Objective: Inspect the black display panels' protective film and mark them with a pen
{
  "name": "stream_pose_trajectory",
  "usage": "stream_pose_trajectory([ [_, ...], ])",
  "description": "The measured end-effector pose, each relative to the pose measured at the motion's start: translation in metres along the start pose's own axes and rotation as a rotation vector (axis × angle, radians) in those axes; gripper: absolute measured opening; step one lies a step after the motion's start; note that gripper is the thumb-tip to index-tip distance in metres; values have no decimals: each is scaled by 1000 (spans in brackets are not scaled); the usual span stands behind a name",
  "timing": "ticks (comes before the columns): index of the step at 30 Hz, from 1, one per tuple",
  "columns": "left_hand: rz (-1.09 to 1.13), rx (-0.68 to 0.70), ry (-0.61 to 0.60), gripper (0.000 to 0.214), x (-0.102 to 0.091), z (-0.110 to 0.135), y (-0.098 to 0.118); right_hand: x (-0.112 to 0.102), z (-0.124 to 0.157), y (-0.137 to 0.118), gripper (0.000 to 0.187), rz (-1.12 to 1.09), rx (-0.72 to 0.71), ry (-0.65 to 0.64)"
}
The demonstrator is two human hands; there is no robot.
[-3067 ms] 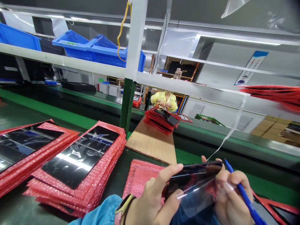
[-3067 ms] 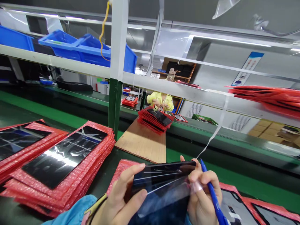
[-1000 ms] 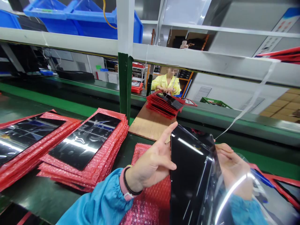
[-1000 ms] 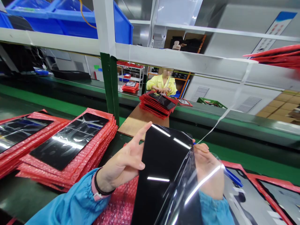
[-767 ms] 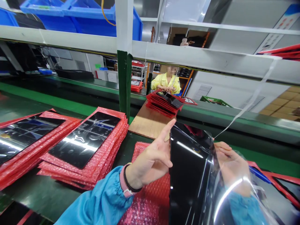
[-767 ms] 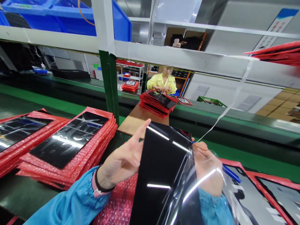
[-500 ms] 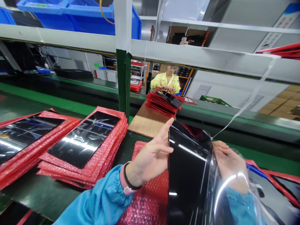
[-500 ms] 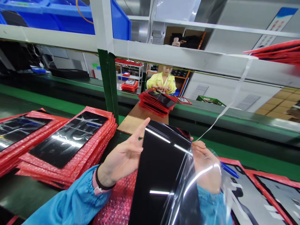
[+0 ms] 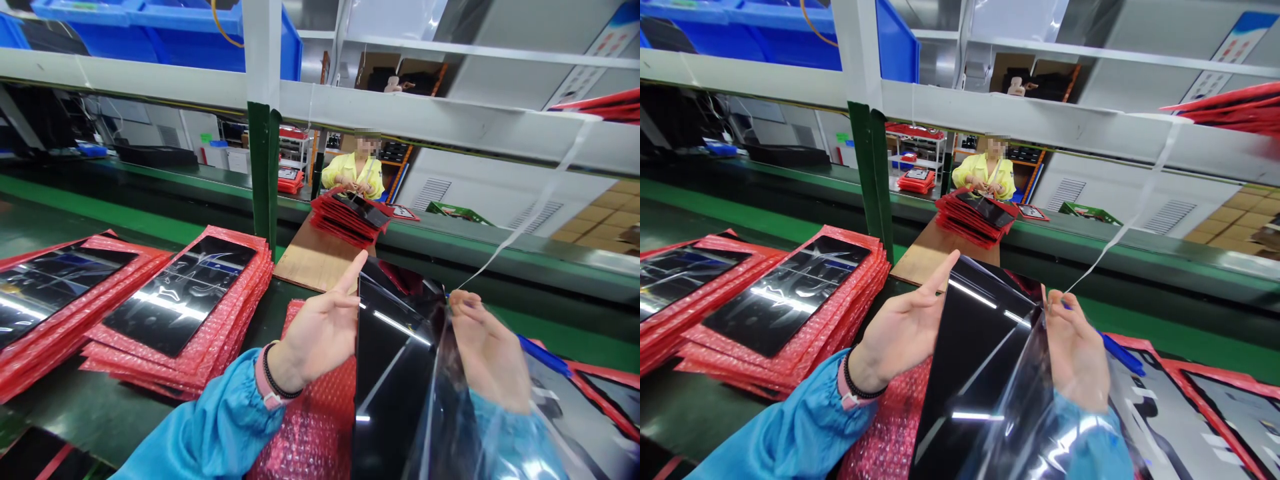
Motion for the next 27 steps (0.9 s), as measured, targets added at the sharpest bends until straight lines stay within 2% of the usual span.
stream_pose_trajectory([
  [3, -57, -12, 11, 69, -2, -2, -1, 0, 6, 5, 37, 38, 45, 39],
  [8, -341, 28, 159, 83, -21, 2, -7, -1, 10, 18, 56, 205, 11, -71],
  [12, -534, 89, 326, 91, -60, 19, -15, -27, 8, 30, 40, 297, -65, -163],
  [14, -569, 26, 405, 88, -87, 30, -22, -49, 5, 31, 31, 404, -178, -188],
  [16, -612, -24, 510, 84, -118, 43, -25, -77, -1, 37, 32, 469, -210, -156],
  [19, -656, -40, 608, 82, -153, 57, -25, -108, -7, 65, 39, 537, -70, -172],
  [21, -662, -46, 641, 87, -168, 62, -26, -115, -7, 85, 44, 554, 23, -211],
  [24, -662, -89, 689, 95, -180, 67, -31, -113, -7, 106, 48, 554, 113, -259],
  [27, -767, -63, 652, 100, -181, 64, -31, -111, -9, 116, 49, 561, 153, -256],
])
Point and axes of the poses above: each hand's wrist, its own z-axis away from the middle knuckle, its own x-axis out of the palm, y = z × x, the point moved 8 cm from there along -z, towards the middle knuckle, and after that the axes turned 13 degrees about -z, right-handed, at the moved point
